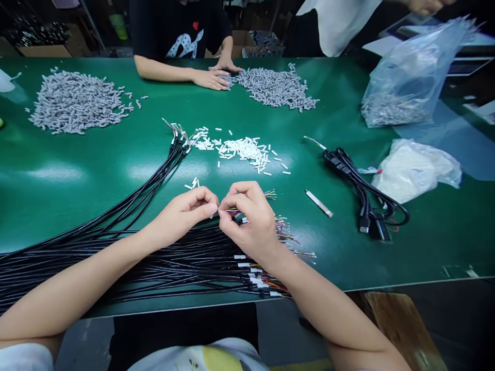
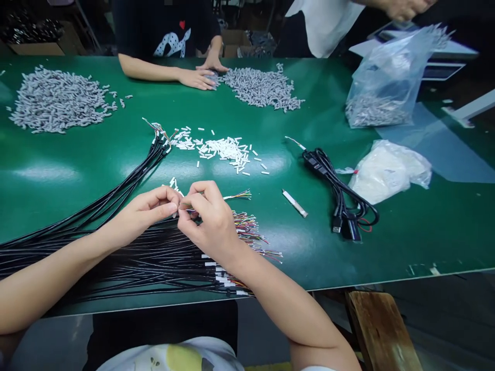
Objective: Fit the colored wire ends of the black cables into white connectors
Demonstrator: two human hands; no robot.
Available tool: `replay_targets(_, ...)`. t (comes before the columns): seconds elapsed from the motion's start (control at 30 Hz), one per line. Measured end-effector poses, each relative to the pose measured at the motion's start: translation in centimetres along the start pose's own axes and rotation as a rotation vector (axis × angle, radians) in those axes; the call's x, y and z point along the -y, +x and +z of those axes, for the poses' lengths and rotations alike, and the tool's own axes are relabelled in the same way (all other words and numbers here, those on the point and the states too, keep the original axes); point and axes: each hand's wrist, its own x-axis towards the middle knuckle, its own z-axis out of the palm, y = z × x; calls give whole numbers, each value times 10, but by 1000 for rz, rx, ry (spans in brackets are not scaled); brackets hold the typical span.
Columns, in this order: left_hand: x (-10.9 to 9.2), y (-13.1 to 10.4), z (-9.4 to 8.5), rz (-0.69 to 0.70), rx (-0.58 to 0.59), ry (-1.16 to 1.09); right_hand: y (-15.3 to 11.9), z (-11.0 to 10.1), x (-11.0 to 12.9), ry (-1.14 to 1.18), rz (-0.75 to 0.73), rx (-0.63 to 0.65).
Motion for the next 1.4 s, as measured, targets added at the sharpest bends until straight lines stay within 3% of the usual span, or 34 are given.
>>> replay_targets(0.13,0,2,-7,-72,107,-273,0,0,0,-36,18,-23)
replay_targets(0.33,0,2,-13,-119,252,-376,-1,0,-1,-6,0,-36)
replay_targets(0.53,-1,5,-12,-119,156,-254,-3,1,-3,-29,-29,-46)
replay_targets(0.73,-3,4,-11,-170,163,-173,-4,1,-3,-55,-70,-65)
replay_targets(1.1,7,2,-5,-206,127,-383,-4,6,-6,-189,-151,-118)
replay_targets(1.4,4,2,-2,-168,111,-431,-5,6,-5,-176,-142,-112)
